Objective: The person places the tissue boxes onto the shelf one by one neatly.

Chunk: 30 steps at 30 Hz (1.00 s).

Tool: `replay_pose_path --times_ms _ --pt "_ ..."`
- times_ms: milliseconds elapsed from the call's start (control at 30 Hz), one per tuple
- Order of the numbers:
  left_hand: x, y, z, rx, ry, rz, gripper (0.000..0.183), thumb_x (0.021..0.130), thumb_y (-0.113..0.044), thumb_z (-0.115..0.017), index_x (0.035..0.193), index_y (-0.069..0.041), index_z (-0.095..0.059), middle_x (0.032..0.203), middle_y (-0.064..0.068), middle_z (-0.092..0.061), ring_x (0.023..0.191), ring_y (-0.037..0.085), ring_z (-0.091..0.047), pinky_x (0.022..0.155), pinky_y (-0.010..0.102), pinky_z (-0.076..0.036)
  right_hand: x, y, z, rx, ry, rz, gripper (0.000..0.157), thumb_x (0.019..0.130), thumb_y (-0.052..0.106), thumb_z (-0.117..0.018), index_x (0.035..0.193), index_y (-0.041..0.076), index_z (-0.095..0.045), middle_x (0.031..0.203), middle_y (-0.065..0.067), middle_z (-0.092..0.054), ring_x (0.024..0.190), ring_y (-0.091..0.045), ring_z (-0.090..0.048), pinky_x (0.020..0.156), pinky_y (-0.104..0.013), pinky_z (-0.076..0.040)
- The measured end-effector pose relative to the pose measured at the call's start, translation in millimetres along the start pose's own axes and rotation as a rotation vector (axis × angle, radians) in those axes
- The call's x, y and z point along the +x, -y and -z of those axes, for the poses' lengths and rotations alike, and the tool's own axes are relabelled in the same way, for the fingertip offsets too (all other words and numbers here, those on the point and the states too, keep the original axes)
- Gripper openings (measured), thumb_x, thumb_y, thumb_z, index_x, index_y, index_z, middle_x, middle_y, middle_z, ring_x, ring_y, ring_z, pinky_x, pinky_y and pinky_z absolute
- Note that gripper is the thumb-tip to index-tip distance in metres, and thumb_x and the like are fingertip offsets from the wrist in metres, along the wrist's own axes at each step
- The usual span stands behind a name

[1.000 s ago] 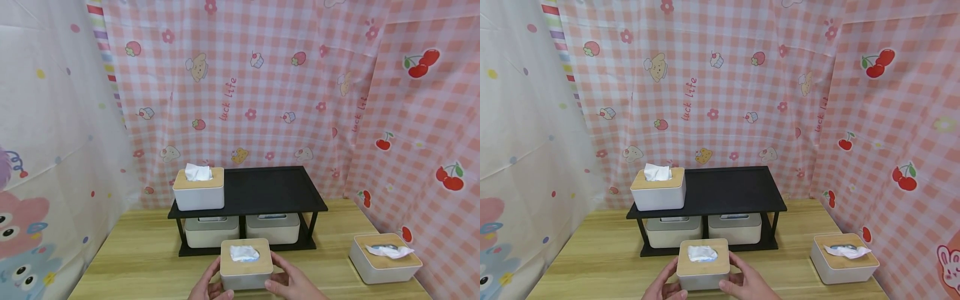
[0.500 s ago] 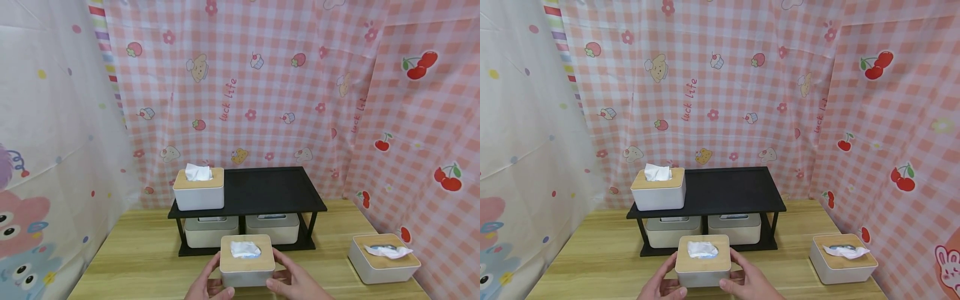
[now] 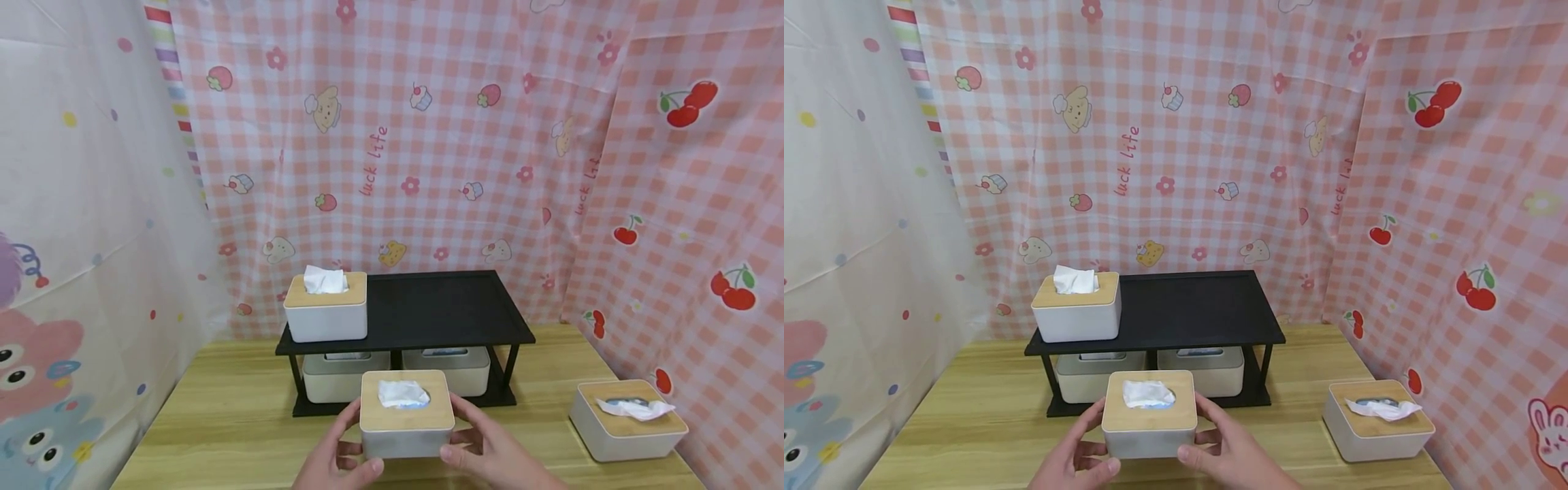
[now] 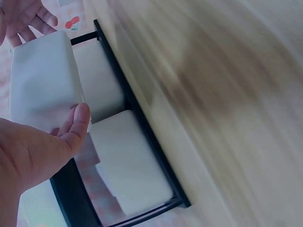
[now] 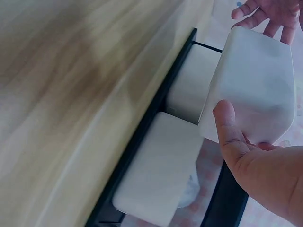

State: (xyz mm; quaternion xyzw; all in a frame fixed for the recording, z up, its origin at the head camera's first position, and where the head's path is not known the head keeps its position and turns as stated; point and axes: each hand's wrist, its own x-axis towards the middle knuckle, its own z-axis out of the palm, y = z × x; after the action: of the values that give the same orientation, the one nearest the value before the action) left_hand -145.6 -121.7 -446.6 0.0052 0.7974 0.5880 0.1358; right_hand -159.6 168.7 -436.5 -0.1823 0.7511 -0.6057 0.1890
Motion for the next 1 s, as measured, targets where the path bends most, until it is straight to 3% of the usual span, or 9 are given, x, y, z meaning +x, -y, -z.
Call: replay_pose_path --times_ms 367,600,1000 --pt "-12.0 -23.3 5.5 -0.013 -0.001 -0.123 0.089 0.084 -0.042 -0.076 0.156 -0.022 -0.028 0.150 0.015 -0.041 0.103 0.022 -0.058 0.083 0.033 -0.049 -9 27 4.9 -0.026 -0.055 -0.030 0.075 0.099 0.032 -0.061 0.158 0.010 -0.020 0.158 -0.022 -0.029 0.123 -0.027 -0.057 0.098 -0.037 -0.053" --pt "-16.7 -40.9 7.0 0.017 -0.019 -0.208 0.083 0.085 -0.041 -0.076 0.154 -0.026 -0.032 0.149 0.014 -0.044 0.101 0.021 -0.059 0.083 0.034 -0.048 -14 41 8.8 -0.064 -0.087 0.030 0.073 0.099 0.027 -0.061 0.157 0.009 -0.021 0.155 -0.021 -0.036 0.121 -0.027 -0.059 0.089 -0.025 -0.053" --pt "-15.9 -59.2 3.9 0.031 -0.046 -0.250 0.079 0.086 -0.040 -0.074 0.152 -0.036 -0.032 0.151 0.011 -0.043 0.104 0.021 -0.060 0.086 0.036 -0.048 -14 54 15.6 -0.134 -0.140 0.140 0.073 0.097 0.021 -0.064 0.157 0.014 -0.023 0.157 -0.020 -0.035 0.116 -0.028 -0.062 0.085 -0.025 -0.056"
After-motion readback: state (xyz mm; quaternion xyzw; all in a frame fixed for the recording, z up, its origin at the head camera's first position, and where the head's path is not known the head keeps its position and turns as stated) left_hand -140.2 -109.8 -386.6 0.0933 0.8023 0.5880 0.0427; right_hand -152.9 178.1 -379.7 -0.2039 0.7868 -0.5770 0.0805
